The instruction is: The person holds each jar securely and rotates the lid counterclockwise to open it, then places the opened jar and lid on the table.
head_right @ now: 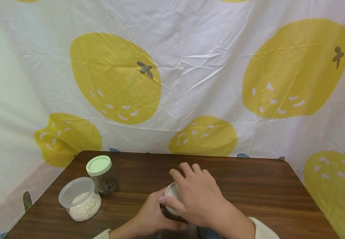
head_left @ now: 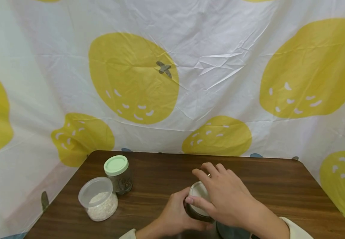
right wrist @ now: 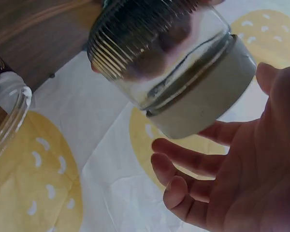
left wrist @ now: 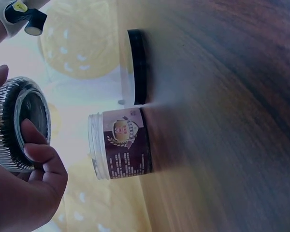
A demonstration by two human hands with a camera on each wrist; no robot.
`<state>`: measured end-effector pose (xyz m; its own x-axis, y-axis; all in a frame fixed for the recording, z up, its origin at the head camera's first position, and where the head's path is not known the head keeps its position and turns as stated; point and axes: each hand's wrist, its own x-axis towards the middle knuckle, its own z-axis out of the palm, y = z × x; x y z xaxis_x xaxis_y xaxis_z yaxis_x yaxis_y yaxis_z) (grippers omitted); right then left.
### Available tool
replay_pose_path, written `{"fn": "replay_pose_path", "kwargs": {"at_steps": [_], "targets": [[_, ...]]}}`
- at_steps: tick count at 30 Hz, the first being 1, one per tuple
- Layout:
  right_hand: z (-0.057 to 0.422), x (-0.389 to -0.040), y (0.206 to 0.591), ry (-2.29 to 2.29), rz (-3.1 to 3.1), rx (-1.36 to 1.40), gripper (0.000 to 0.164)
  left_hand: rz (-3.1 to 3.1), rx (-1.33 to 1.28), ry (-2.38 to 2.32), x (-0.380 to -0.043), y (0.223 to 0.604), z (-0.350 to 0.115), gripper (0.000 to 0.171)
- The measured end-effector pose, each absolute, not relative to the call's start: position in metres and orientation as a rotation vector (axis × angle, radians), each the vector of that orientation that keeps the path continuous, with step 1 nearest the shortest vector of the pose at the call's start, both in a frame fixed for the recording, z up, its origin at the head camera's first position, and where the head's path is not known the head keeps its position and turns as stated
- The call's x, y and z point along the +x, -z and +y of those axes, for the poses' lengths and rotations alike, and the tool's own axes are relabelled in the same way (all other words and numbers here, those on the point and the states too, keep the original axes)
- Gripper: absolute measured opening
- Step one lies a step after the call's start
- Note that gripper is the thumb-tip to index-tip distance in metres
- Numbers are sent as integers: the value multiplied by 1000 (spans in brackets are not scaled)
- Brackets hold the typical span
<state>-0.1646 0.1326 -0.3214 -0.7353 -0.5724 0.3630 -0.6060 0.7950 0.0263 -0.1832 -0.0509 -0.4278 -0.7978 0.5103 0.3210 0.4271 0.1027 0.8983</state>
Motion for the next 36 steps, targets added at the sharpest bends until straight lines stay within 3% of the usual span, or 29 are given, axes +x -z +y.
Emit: {"fn": "replay_pose_path", "kwargs": {"at_steps": [4,20,36], "targets": [[133,-164,324,-185,-2724,922,77,2267,977,-1821,-183,429,-50,65],[139,-161,316,-240,-2723,1062,53,2230,1004,-1844,-183,431,-51,63],[142,-159,312,-208,-2697,1161,47,2285,954,-1841,-182,429,-51,65]]}}
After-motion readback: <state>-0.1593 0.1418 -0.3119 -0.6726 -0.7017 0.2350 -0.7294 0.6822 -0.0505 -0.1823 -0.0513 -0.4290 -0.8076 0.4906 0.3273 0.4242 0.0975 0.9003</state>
